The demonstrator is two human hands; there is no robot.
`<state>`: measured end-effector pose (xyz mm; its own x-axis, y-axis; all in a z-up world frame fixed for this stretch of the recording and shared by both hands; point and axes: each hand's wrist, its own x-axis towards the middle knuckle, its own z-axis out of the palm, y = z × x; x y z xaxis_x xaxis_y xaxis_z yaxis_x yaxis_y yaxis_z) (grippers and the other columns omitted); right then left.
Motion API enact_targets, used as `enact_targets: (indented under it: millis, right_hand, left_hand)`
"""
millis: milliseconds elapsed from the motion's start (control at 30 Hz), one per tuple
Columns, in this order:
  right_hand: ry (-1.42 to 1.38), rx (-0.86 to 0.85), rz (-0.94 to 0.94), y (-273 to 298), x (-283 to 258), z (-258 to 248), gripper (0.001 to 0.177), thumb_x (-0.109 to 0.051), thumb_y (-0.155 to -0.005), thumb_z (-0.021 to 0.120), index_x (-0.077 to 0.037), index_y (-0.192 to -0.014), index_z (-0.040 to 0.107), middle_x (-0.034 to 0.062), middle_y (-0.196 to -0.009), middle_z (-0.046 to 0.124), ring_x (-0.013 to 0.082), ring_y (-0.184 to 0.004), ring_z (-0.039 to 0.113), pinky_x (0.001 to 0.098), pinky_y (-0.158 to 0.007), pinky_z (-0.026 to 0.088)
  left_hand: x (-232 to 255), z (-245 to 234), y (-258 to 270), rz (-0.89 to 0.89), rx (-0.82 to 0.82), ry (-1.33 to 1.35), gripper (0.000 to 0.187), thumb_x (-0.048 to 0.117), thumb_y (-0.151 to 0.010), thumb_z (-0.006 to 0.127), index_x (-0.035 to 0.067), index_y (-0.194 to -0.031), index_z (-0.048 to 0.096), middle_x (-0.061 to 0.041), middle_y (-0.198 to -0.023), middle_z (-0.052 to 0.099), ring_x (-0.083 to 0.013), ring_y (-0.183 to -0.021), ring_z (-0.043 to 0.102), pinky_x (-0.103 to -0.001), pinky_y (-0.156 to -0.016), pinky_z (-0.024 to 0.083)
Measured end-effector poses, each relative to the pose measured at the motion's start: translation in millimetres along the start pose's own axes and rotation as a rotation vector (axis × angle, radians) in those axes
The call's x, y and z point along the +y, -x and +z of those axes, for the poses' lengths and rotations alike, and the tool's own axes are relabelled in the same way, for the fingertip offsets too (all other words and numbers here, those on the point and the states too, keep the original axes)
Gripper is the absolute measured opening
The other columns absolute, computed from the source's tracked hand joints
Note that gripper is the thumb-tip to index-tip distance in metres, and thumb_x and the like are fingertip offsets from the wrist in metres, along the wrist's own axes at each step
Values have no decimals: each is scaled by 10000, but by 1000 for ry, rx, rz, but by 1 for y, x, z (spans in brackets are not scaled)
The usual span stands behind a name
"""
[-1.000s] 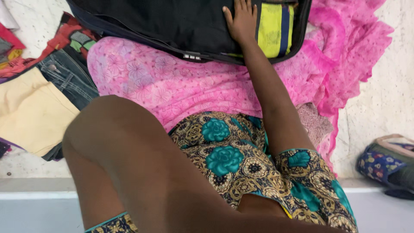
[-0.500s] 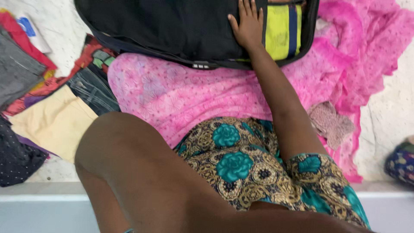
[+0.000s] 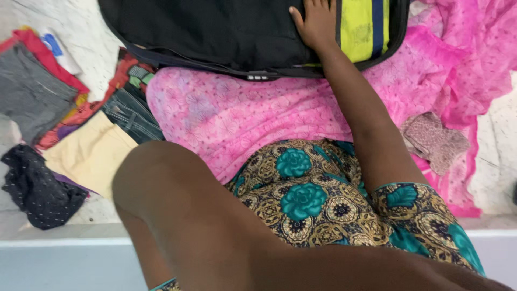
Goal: The person folds different clothing items by hand and packs them into an open black suitcase on the floor.
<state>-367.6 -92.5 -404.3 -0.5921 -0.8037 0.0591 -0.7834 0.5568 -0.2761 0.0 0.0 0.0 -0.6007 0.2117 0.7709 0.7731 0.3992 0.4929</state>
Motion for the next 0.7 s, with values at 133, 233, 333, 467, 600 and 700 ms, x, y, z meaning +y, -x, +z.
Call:
enact_targets:
  millis: [133,233,333,467,600,700]
  right_hand:
    - [-101,179,-104,0,6,6,677,-516,-1100,540,-19,-1550,455,201,-1593,446,411,-1492,329,628,-1201,187]
    - [-106,197,-113,-4,8,10,708,-521,-1086,531,-17,-1573,428,210,-1625,401,411,-1515,287,637,-1192,171]
    - [-105,138,-83,-4,10,12,723,-536,-1071,510,-33,-1581,415,193,-1642,375,397,-1534,261,636,-1205,163]
    - [-112,107,-59,-2,11,15,726,-553,-1091,502,-42,-1598,405,183,-1664,356,377,-1555,252,623,-1236,160]
    - [-107,126,-82,-3,11,13,712,-539,-1092,499,-42,-1593,405,192,-1651,359,385,-1538,248,628,-1214,148]
    - [-112,122,-66,-4,6,7,710,-535,-1086,506,-41,-1587,411,191,-1646,368,379,-1542,252,625,-1217,151]
  left_hand:
    - [-1,-13,-7,20,-56,-56,402,140,-1088,532,-79,-1420,585,-147,-1465,605,-320,-1364,650,-366,-1165,519]
    - [1,-20,-16,56,-101,-98,390,118,-1087,533,-89,-1413,591,-152,-1459,608,-324,-1359,655,-365,-1160,523]
    - [4,-22,-21,73,-113,-125,380,96,-1086,535,-98,-1406,597,-156,-1454,611,-328,-1355,660,-364,-1155,527]
    - [8,-18,-11,51,-61,-129,366,66,-1085,536,-111,-1397,605,-163,-1446,615,-333,-1348,666,-362,-1149,532]
    - [9,-13,-5,34,-10,-130,352,37,-1083,538,-124,-1387,613,-169,-1438,619,-338,-1342,672,-360,-1142,537]
    - [9,-11,-9,48,5,-147,342,15,-1082,539,-133,-1380,619,-173,-1432,622,-341,-1337,677,-358,-1137,540]
